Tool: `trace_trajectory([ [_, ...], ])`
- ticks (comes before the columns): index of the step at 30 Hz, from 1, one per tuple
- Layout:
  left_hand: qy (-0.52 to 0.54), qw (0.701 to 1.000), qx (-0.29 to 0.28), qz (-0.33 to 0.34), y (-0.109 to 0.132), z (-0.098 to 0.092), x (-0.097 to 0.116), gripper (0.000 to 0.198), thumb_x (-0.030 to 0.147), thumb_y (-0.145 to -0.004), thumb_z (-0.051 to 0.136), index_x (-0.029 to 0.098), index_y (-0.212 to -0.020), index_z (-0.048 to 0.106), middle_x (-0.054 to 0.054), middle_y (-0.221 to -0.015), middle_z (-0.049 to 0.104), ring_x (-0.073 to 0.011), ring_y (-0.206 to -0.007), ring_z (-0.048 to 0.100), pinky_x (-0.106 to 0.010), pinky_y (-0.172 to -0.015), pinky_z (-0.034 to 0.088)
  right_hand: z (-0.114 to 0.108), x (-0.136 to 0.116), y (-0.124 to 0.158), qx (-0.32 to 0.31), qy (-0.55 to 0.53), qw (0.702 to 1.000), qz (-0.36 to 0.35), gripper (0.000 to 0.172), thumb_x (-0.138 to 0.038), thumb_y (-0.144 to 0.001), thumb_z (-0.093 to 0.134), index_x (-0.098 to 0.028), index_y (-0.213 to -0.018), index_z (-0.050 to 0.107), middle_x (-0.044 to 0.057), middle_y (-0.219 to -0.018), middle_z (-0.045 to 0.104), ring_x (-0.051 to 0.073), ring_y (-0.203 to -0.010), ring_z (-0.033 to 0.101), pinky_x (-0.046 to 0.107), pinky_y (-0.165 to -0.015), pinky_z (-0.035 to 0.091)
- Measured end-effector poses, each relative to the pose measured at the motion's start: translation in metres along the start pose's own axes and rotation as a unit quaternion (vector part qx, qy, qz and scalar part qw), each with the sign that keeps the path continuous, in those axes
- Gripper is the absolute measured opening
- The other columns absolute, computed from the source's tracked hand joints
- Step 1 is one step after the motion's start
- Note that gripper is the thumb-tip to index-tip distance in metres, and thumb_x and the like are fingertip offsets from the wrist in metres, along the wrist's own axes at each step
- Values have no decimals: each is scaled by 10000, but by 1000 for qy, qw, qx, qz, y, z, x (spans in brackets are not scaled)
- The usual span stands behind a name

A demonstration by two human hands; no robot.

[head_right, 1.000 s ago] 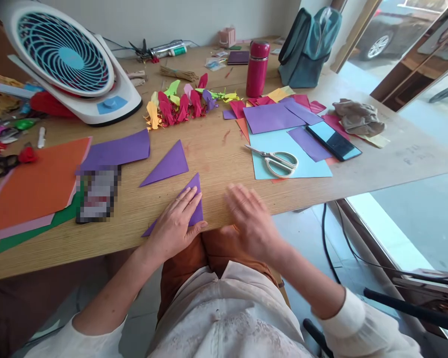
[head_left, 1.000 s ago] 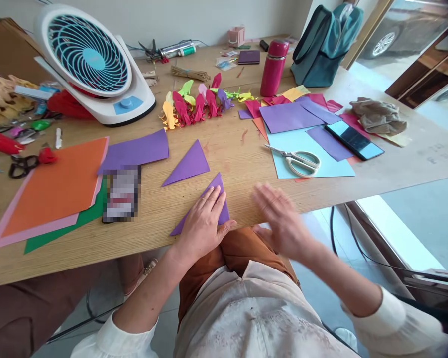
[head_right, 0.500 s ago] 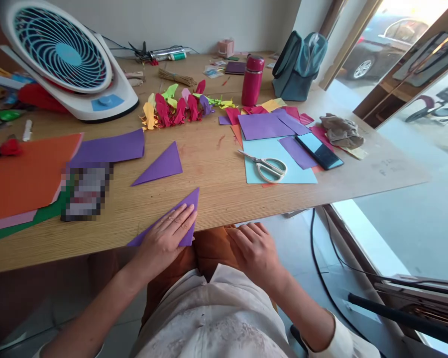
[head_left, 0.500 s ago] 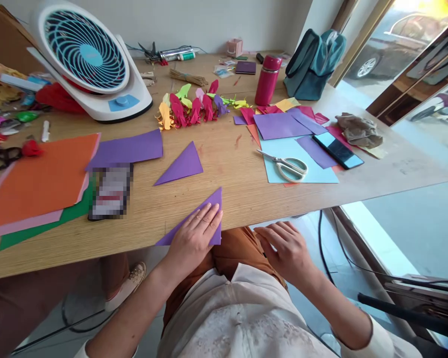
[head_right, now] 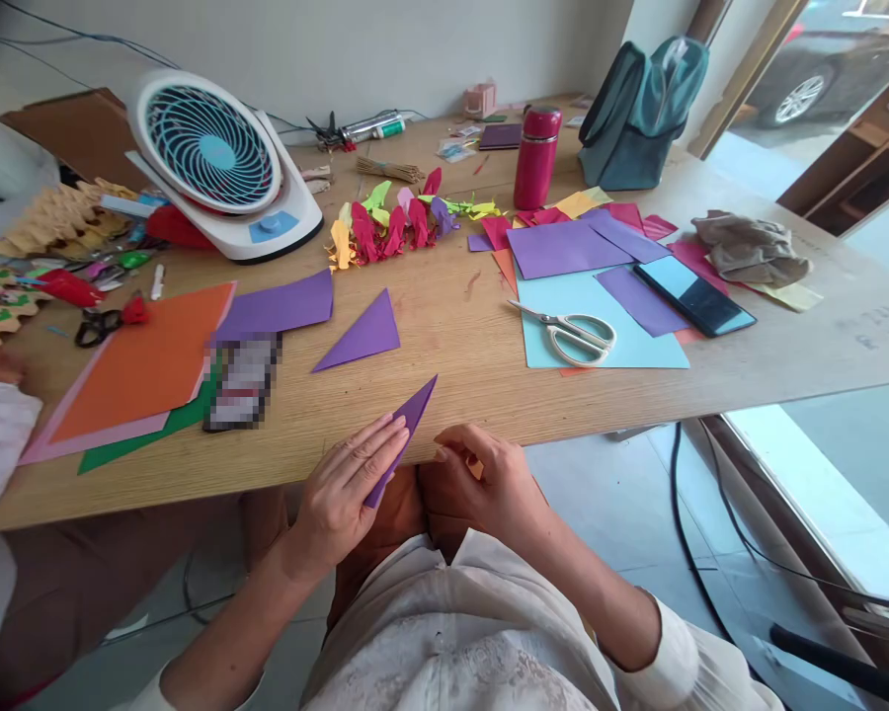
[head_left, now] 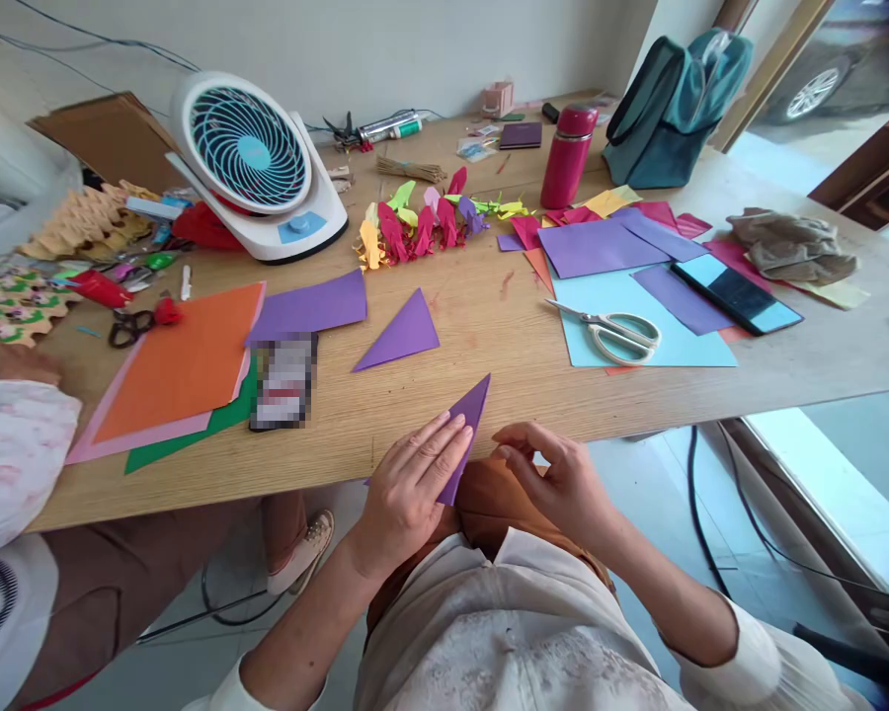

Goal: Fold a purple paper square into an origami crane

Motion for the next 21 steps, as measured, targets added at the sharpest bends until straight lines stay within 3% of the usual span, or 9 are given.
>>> trace_trajectory([
  [4,-63,995,-23,77,-7,1,14,459,111,-997,397,124,-1445,499,-119,-1451,581,-272,-1423,466,-428,-1137,437,3,-7,-8,-23,-187,975,116,365,-511,-980,499,-192,-903,660,26,-743,684,162,-697,637,278,-652,505],
  [9,-81,991,-37,98,-8,9,21,425,135,-1014,386,130,-1407,547,-111,-1463,570,-265,-1410,480,-425,-1144,416,1,-5,-16,-27,-288,943,166,417,-606,-856,630,-196,-780,621,-8,-646,589,135,-587,548,268,-570,480],
  [12,-23,996,-34,85,-6,5,25,462,400,-1016,484,151,-1398,560,-118,-1448,585,-308,-1409,474,-477,-1172,377,0,-1,-16,-21,-295,939,174,404,-587,-848,650,-189,-785,614,-16,-648,562,119,-577,495,253,-546,430],
  [14,50,997,-31,53,-8,-5,29,703,683,-914,501,164,-1383,575,-142,-1429,597,-350,-1402,470,-517,-1170,375,0,1,-15,-19,-298,939,171,387,-562,-865,642,-184,-787,605,-19,-654,550,112,-581,471,247,-546,402],
  [16,136,991,-17,3,-12,-20,29,788,760,-859,499,164,-1367,581,-167,-1390,618,-346,-1354,515,-502,-1125,437,1,0,-14,-27,-289,943,161,380,-537,-890,623,-184,-755,581,-28,-641,514,105,-578,441,243,-542,376],
  [19,200,968,37,-149,-27,-39,17,383,427,-974,560,211,-1284,628,-114,-1205,700,-230,-1119,648,-378,-966,540,2,-7,-12,-56,-239,959,146,362,-494,-929,584,-181,-748,577,-26,-653,502,106,-591,427,242,-535,344],
  [21,240,942,12,-234,-38,-41,6,315,322,-935,622,215,-1230,654,-89,-1132,705,-201,-1003,659,-325,-864,553,3,-14,-11,-83,-188,970,130,333,-460,-949,561,-181,-769,594,-23,-662,515,110,-602,432,243,-533,329],
])
Point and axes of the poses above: each hand's wrist, its own y-axis away from the middle knuckle, its own z-axis out of the palm, x = y × z, the point moved 3 cm from there along -y, towards the middle knuckle
